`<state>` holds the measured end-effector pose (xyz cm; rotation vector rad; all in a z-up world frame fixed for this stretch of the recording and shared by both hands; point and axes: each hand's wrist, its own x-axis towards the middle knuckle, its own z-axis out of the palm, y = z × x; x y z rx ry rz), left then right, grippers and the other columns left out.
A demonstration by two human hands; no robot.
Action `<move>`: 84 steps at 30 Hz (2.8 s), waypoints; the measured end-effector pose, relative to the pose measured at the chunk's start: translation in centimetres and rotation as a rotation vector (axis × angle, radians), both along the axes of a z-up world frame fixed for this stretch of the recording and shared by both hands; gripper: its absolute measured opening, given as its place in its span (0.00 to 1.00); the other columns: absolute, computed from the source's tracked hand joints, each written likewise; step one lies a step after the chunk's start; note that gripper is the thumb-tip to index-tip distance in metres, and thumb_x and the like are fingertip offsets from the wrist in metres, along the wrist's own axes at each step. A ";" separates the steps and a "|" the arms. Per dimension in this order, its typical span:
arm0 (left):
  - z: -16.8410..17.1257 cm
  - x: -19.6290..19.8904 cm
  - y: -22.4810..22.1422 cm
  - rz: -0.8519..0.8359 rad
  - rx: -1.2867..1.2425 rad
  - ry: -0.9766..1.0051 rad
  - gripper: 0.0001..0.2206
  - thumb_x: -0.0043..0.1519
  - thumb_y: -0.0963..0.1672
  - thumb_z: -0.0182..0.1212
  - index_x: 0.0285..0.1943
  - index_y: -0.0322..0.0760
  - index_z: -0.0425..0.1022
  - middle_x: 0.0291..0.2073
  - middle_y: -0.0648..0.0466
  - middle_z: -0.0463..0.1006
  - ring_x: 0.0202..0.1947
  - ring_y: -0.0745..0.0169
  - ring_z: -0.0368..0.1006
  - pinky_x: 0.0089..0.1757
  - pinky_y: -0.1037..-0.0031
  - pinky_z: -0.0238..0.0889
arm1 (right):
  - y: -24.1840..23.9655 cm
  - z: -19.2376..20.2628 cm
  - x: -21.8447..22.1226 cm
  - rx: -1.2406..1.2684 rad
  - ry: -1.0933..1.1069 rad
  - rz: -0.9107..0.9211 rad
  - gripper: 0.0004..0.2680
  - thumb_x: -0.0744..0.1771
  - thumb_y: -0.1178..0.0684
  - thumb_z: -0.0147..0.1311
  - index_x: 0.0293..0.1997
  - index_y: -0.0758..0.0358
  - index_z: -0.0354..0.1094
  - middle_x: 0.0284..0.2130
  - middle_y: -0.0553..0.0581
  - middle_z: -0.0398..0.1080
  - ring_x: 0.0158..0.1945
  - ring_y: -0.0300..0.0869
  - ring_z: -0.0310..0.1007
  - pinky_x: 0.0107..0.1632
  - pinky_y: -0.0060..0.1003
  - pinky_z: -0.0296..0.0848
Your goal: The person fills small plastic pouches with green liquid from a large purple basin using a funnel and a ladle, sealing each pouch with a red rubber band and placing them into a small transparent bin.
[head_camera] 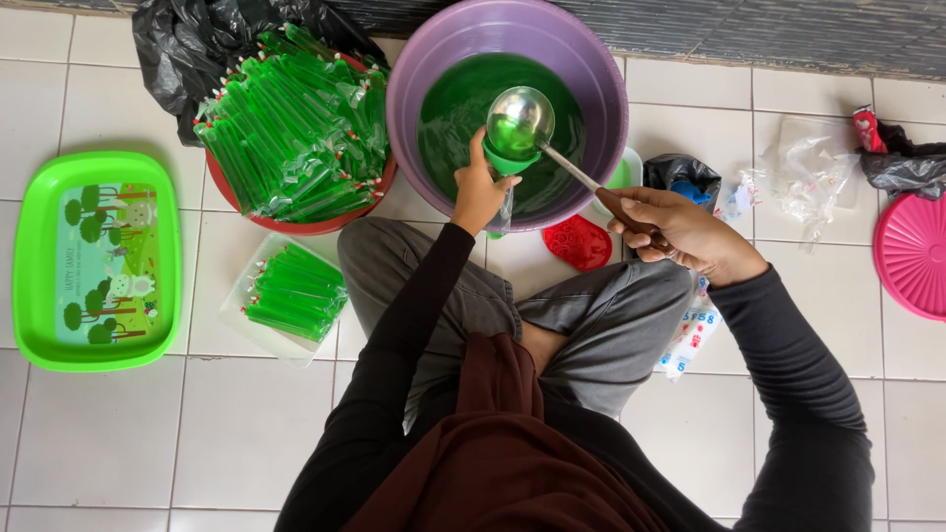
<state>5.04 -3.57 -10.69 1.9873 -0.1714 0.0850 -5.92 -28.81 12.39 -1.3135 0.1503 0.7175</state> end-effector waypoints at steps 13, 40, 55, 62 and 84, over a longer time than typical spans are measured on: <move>1.7 -0.7 1.7 -0.060 -0.173 -0.033 0.46 0.54 0.40 0.78 0.78 0.54 0.48 0.42 0.43 0.85 0.44 0.47 0.83 0.54 0.60 0.70 | -1.1 0.2 -0.1 0.030 -0.085 -0.024 0.21 0.74 0.53 0.41 0.72 0.78 0.43 0.37 0.59 0.59 0.26 0.28 0.54 0.16 0.19 0.62; 3.9 -0.7 3.0 -0.128 -0.319 0.027 0.46 0.53 0.37 0.78 0.78 0.57 0.51 0.41 0.45 0.85 0.43 0.48 0.84 0.52 0.60 0.72 | -2.4 -1.4 -0.2 0.043 -0.168 -0.110 0.20 0.74 0.54 0.42 0.72 0.78 0.44 0.40 0.61 0.61 0.28 0.29 0.57 0.16 0.20 0.63; 4.0 1.2 2.1 -0.204 -0.299 0.010 0.46 0.54 0.37 0.78 0.78 0.58 0.51 0.39 0.43 0.86 0.43 0.48 0.84 0.50 0.59 0.73 | 0.3 3.4 -2.6 -0.168 -0.275 -0.084 0.20 0.73 0.53 0.42 0.73 0.77 0.44 0.37 0.63 0.62 0.26 0.32 0.57 0.13 0.23 0.59; 4.0 1.4 2.3 -0.219 -0.343 -0.004 0.45 0.56 0.36 0.77 0.78 0.57 0.51 0.41 0.42 0.85 0.43 0.50 0.83 0.49 0.59 0.73 | 0.2 3.2 -2.5 -0.189 -0.295 -0.075 0.19 0.73 0.54 0.42 0.72 0.75 0.46 0.38 0.63 0.64 0.26 0.32 0.57 0.15 0.23 0.59; 5.3 0.2 3.5 -0.277 -0.554 -0.008 0.47 0.53 0.34 0.79 0.78 0.55 0.52 0.50 0.43 0.83 0.47 0.53 0.82 0.52 0.66 0.73 | -1.8 -14.0 0.2 -0.081 -0.018 -0.258 0.20 0.72 0.55 0.45 0.72 0.73 0.46 0.37 0.59 0.69 0.26 0.29 0.59 0.19 0.21 0.63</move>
